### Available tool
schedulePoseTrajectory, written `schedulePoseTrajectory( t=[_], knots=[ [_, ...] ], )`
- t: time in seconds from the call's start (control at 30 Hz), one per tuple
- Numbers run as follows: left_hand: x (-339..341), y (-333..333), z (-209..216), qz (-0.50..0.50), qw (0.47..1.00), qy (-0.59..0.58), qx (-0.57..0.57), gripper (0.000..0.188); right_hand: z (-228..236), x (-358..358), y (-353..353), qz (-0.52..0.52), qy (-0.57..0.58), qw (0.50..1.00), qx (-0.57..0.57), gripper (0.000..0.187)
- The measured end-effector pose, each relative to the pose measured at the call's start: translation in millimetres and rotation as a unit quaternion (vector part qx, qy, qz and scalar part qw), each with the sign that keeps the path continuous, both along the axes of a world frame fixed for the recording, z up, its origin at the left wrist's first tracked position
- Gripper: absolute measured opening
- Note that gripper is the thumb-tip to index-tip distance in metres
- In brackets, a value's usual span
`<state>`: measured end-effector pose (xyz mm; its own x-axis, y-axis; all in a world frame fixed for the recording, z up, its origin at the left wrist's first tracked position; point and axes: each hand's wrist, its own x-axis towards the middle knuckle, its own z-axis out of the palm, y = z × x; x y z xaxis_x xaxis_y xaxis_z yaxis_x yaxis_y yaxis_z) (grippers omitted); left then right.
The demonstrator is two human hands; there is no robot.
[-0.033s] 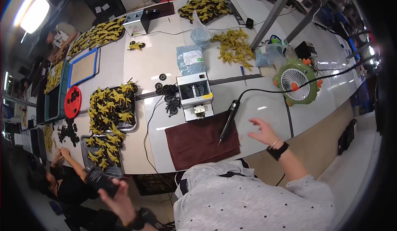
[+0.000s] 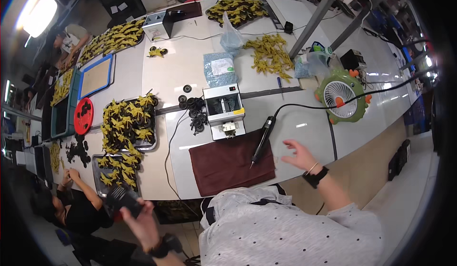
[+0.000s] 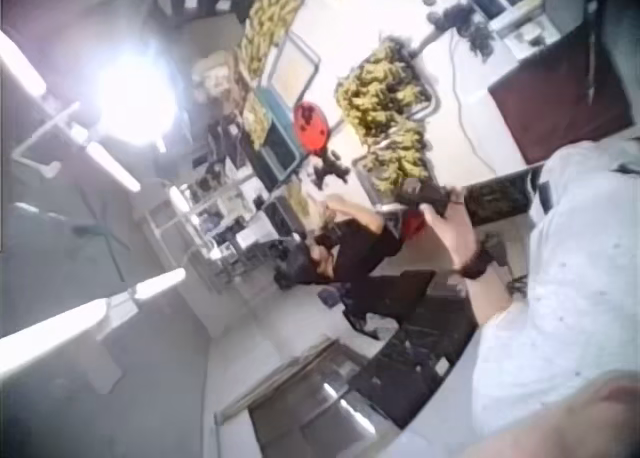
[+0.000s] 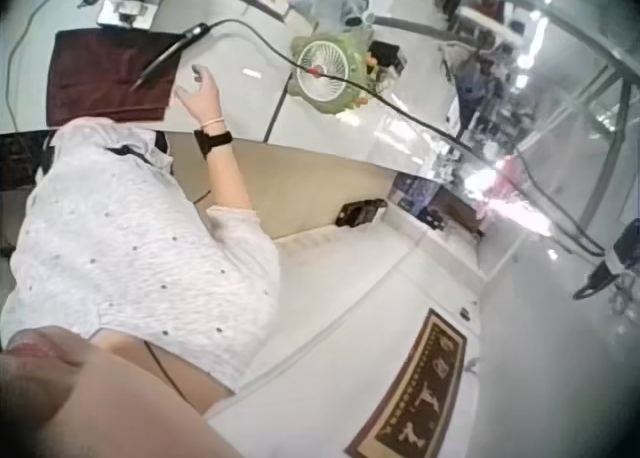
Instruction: Inspecting and preparing an automatic screw feeder machine by filling it with small components and checking its mechanical operation.
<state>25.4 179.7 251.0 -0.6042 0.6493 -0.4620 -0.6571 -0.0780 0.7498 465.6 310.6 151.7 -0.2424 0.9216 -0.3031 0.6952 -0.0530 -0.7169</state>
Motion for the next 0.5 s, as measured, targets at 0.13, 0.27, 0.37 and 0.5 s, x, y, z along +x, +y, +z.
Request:
schedulePoseTrajectory(
  t=[0.13, 0.27, 0.37, 0.5],
  knots=[
    [27.4, 46.4, -98.2, -0.150, 0.983, 0.024, -0.101, 0.042, -32.4, -32.6, 3.6, 0.005, 0.105, 0.992, -0.072, 0.068],
    [74.3, 71.8, -159.9, -0.276, 0.936, 0.161, -0.146, 0.035, -41.2, -56.2, 24.9, -0.049, 0.153, 0.981, -0.111, 0.078],
    [81.5, 75.5, -220.9, -0.369, 0.882, 0.227, -0.183, 0.042, -56.8, -64.4, 41.5, -0.118, 0.252, 0.949, -0.145, 0.078],
    [76.6, 66.1, -266.8, -0.407, 0.749, 0.479, -0.211, 0.053, -52.1, -81.5, 83.2, -0.178, 0.348, 0.894, -0.220, 0.070]
  ],
)
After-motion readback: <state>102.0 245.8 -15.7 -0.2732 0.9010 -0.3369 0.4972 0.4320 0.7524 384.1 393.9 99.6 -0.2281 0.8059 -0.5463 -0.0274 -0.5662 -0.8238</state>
